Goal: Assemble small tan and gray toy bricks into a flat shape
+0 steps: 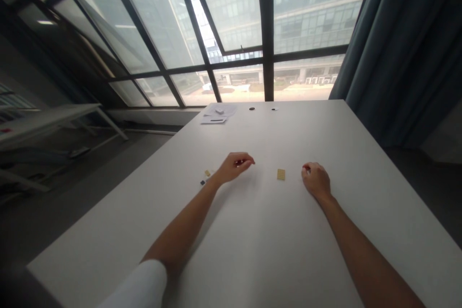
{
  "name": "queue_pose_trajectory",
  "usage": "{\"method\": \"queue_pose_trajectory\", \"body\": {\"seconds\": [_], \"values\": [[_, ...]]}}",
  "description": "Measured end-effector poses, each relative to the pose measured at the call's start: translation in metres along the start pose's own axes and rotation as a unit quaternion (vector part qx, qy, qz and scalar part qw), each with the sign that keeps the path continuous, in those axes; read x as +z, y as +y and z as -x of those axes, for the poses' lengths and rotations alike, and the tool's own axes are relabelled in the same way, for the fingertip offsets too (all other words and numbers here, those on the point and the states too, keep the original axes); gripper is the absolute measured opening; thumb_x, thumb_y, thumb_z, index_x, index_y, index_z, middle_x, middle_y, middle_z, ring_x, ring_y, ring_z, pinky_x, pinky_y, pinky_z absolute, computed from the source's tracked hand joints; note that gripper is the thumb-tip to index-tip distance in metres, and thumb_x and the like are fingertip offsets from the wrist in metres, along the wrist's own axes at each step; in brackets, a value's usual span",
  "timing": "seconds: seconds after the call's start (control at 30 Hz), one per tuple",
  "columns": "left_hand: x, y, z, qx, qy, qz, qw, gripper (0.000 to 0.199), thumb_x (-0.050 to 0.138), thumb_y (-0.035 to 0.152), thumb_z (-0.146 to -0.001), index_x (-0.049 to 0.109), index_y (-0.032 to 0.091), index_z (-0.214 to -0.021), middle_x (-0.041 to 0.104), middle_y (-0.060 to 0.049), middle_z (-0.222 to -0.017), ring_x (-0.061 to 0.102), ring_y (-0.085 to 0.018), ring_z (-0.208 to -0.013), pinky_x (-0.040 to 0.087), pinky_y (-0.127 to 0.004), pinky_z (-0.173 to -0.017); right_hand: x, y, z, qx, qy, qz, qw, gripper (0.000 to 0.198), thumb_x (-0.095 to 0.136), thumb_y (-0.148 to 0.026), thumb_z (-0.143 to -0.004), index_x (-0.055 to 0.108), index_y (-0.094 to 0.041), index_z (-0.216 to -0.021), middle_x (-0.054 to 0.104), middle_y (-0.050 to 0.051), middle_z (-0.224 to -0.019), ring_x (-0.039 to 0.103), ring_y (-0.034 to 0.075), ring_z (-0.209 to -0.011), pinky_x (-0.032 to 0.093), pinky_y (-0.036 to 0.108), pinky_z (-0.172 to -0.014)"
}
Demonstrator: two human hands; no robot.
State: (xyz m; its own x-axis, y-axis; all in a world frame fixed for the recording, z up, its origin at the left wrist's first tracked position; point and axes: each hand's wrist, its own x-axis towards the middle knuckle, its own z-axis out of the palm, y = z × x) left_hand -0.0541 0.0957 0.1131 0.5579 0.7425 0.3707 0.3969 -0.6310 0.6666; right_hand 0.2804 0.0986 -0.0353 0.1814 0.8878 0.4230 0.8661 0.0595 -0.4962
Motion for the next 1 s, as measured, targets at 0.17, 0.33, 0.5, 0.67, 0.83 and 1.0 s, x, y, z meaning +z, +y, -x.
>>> {"method": "queue_pose_trajectory", "body": {"seconds": [0.17,0.33,0.5,0.67,0.83,1.0], "values": [[-0.054,-0.040,0.015,-0.063,0.086,-0.075,0.991,0.034,0.057,0.043,-0.091,0.074,0.015,-0.094,0.063,-0.001,-0.072,0.047,-0.010,-0.063,0.040,-0.022,-0.062,0.000,0.000,0.000,-0.001,0.003,0.004,1.000,0.023,0.049,-0.031,-0.084,0.069,-0.018,-0.085,0.068,0.008,-0.087,0.059,0.022,-0.079,0.045,0.034,-0.077],[-0.094,-0.086,0.043,-0.089,0.011,-0.182,0.979,0.029,0.062,0.041,-0.089,0.076,0.019,-0.103,0.066,-0.002,-0.083,0.053,-0.012,-0.071,0.044,-0.024,-0.071,0.000,0.001,0.001,-0.002,0.004,0.009,1.000,0.024,0.049,-0.031,-0.083,0.069,-0.018,-0.086,0.068,0.008,-0.088,0.058,0.022,-0.078,0.045,0.034,-0.076],[-0.107,-0.116,0.067,-0.143,-0.080,-0.272,0.948,0.022,0.068,0.037,-0.086,0.078,0.025,-0.103,0.068,-0.003,-0.091,0.059,-0.017,-0.090,0.044,-0.025,-0.080,0.002,0.004,0.000,-0.002,0.002,0.004,1.000,0.025,0.049,-0.032,-0.083,0.069,-0.018,-0.087,0.068,0.010,-0.088,0.059,0.023,-0.080,0.046,0.035,-0.077],[-0.108,-0.129,0.073,-0.151,-0.126,-0.325,0.925,0.023,0.070,0.035,-0.086,0.078,0.029,-0.106,0.068,-0.005,-0.100,0.059,-0.020,-0.100,0.043,-0.025,-0.085,0.001,0.004,0.000,0.004,0.004,0.006,1.000,0.024,0.050,-0.032,-0.082,0.069,-0.018,-0.086,0.068,0.010,-0.088,0.059,0.023,-0.079,0.046,0.035,-0.076],[-0.106,-0.134,0.072,-0.171,-0.142,-0.327,0.918,0.023,0.073,0.032,-0.083,0.079,0.030,-0.105,0.068,-0.004,-0.099,0.059,-0.020,-0.098,0.043,-0.025,-0.084,0.001,0.005,0.001,0.002,0.004,0.008,1.000,0.024,0.050,-0.033,-0.082,0.069,-0.019,-0.086,0.068,0.009,-0.087,0.059,0.022,-0.076,0.045,0.035,-0.074],[-0.102,-0.136,0.072,-0.183,-0.159,-0.331,0.912,0.021,0.073,0.025,-0.081,0.080,0.029,-0.101,0.068,-0.004,-0.096,0.060,-0.020,-0.095,0.043,-0.024,-0.079,0.000,0.004,0.001,0.005,0.003,0.010,1.000,0.025,0.050,-0.033,-0.083,0.069,-0.018,-0.087,0.068,0.009,-0.088,0.059,0.023,-0.078,0.045,0.035,-0.075]]}}
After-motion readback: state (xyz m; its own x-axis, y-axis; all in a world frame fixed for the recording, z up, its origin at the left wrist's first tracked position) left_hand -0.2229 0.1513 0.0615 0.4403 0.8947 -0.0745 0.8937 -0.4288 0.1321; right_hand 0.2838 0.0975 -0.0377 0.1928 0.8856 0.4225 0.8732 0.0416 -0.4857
